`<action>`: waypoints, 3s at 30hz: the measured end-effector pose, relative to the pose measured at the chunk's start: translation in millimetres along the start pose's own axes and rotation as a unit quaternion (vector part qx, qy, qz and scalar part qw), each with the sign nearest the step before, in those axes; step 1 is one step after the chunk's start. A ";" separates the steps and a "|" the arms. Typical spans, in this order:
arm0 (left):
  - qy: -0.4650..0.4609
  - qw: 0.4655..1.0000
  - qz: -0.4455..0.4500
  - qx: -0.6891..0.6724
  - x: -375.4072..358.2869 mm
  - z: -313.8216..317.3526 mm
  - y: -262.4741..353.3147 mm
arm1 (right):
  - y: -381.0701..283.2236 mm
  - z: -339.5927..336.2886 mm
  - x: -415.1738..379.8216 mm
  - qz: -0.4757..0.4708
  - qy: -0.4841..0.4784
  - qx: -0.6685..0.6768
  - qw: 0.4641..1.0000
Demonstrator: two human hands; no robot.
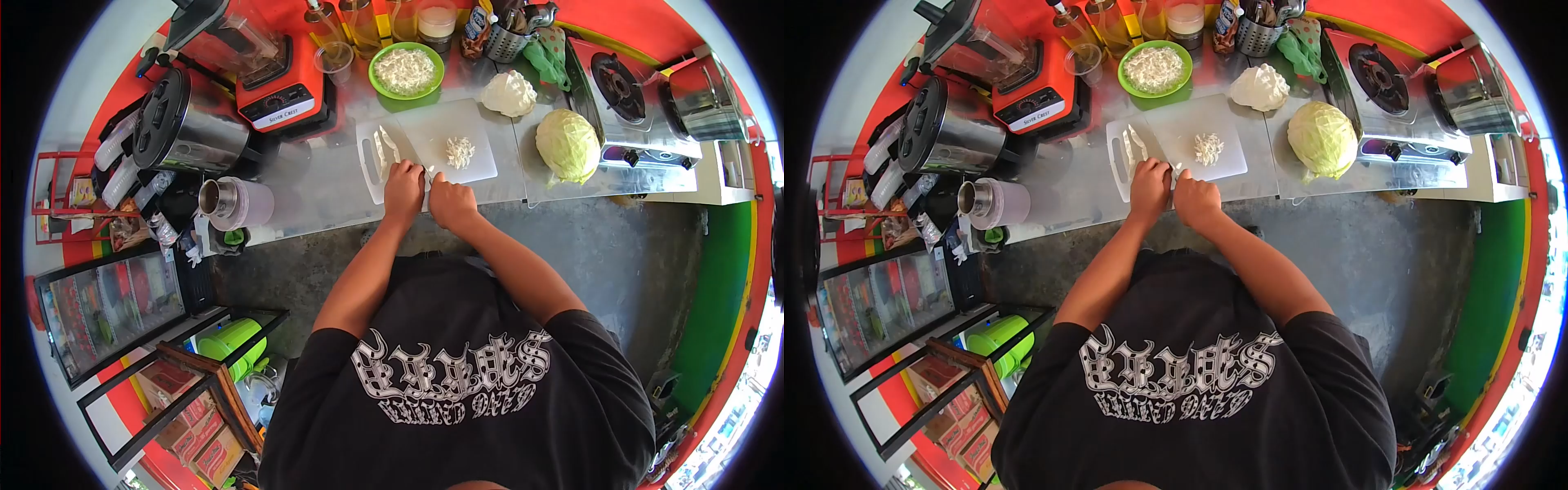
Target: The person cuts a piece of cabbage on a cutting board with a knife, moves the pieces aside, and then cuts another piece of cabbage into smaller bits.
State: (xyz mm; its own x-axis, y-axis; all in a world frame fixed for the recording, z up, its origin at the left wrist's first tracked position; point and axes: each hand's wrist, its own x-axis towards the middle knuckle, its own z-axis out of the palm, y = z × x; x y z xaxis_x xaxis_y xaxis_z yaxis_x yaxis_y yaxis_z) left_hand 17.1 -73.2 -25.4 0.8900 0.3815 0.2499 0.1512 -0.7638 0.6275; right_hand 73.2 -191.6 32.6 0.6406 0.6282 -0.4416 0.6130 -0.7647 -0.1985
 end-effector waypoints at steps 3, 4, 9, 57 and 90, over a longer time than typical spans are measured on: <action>0.012 0.999 0.030 0.016 1.1 -2.4 -0.7 | -0.2 2.6 3.7 0.007 -0.002 0.003 1.000; 0.011 0.999 0.028 0.016 -0.2 -3.7 -0.9 | 0.3 1.8 6.2 0.005 0.008 0.006 1.000; 0.008 0.997 -0.018 -0.079 -2.3 -5.1 -9.1 | -1.3 -3.2 1.6 -0.001 0.007 0.004 1.000; -0.040 0.979 -0.122 -0.160 -2.3 -13.3 -25.9 | -12.5 -1.9 10.8 0.019 -0.029 0.040 0.999; 0.026 0.983 -0.072 -0.168 -14.0 -11.5 -25.8 | -11.4 6.6 20.9 0.020 -0.007 0.048 0.999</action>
State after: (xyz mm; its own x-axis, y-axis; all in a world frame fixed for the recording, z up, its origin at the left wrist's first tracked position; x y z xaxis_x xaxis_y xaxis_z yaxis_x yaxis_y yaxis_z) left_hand -4.2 -52.9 -36.7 0.8456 0.5053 0.1723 0.1159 -0.4888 0.8647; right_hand 76.6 -170.7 19.9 0.6562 0.5959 -0.4629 0.5400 -0.7993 -0.2635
